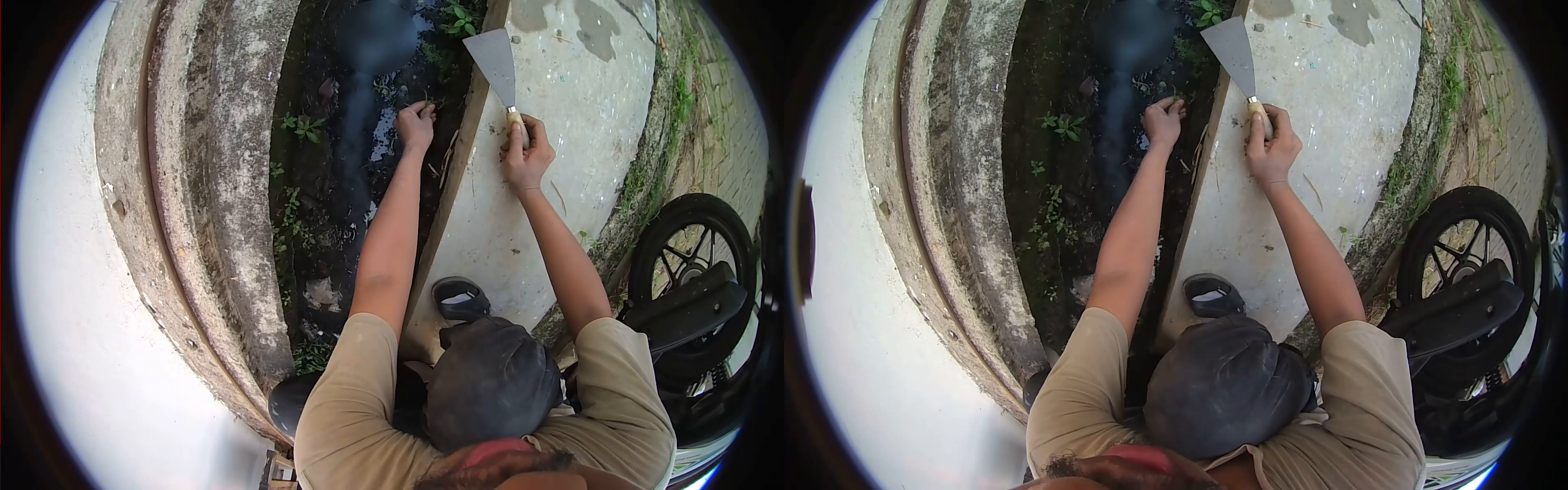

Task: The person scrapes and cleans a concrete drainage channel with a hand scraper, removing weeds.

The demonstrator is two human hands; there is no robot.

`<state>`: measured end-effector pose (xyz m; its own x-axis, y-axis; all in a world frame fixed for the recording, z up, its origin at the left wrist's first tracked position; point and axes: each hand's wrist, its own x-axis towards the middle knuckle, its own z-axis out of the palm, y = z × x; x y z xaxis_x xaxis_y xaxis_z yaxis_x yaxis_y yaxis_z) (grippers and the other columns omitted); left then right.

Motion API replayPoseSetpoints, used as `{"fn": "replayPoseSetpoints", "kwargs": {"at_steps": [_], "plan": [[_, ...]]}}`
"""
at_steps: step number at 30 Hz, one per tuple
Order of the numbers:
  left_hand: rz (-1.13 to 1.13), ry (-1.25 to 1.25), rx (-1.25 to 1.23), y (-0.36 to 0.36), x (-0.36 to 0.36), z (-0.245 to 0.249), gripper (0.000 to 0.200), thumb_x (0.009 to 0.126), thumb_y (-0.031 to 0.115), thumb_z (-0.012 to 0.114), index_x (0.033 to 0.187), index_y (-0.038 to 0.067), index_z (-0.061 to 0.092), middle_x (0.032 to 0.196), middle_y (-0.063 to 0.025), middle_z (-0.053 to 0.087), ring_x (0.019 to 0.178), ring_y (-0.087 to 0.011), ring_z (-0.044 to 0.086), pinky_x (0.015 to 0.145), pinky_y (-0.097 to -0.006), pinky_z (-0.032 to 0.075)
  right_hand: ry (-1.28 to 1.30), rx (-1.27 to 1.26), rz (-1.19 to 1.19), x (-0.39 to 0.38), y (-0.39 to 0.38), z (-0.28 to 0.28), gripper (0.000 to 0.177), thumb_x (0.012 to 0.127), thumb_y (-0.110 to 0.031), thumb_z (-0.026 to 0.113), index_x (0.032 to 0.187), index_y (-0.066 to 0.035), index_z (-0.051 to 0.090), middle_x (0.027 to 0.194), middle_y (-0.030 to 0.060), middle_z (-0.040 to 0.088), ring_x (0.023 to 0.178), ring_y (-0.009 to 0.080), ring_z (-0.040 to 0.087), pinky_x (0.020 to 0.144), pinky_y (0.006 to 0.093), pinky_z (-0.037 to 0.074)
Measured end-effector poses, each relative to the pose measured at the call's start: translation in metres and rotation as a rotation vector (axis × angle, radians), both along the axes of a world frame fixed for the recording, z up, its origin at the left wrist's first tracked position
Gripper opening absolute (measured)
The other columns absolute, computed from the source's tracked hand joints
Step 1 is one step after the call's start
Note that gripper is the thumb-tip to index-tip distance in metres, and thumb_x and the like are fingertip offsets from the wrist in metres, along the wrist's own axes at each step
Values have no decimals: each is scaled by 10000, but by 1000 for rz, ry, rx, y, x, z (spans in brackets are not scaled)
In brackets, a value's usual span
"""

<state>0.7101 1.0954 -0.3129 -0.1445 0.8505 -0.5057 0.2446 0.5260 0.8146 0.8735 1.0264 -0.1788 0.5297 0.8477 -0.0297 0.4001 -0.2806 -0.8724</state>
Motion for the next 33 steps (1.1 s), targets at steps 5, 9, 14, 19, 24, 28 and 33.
{"fn": "replayPoseSetpoints", "kwargs": {"at_steps": [5,9,14,19,24,28,33], "plan": [[-178,151,25,3,16,12,307,803,182,759,1039,-9,712,978,-188,712,866,-274,703,812,-353,540,-16,-28,10,0,1,1,156,917,-136,600,985,3,616,669,72,640,515,123,624,500,256,480],[-207,207,156,-1,24,9,398,736,264,809,1040,23,723,1050,-209,687,983,-324,666,893,-385,493,-43,-16,18,0,1,2,149,913,-131,598,979,1,614,662,74,636,523,133,630,520,267,490],[-148,248,77,4,36,14,350,710,272,829,993,80,752,1055,-213,681,1010,-333,647,893,-395,489,-51,-10,33,-1,1,5,153,912,-133,600,977,5,611,664,77,635,522,139,632,520,270,490],[-90,275,21,9,41,14,271,749,224,799,953,52,752,963,-208,700,970,-337,658,856,-419,492,-70,-9,38,-1,1,4,157,915,-136,599,980,7,609,663,75,635,520,135,630,514,269,489],[-255,446,264,10,31,-9,217,844,181,714,947,-10,706,819,-174,709,767,-297,686,740,-405,523,-44,1,29,0,1,2,156,915,-142,602,975,1,614,657,77,636,512,130,623,508,271,484],[-234,-62,-142,4,-3,17,161,936,128,617,958,-31,632,764,-121,678,656,-154,680,569,-301,550,-38,-17,9,0,3,4,155,913,-145,606,972,-1,617,659,77,638,518,130,625,507,270,482],[-139,-309,-193,-53,-56,-20,48,900,-5,609,914,-42,637,773,-119,674,676,-158,679,612,-278,583,-129,9,39,3,0,-4,151,905,-145,615,969,-8,622,670,84,646,532,137,631,519,271,486]]}}
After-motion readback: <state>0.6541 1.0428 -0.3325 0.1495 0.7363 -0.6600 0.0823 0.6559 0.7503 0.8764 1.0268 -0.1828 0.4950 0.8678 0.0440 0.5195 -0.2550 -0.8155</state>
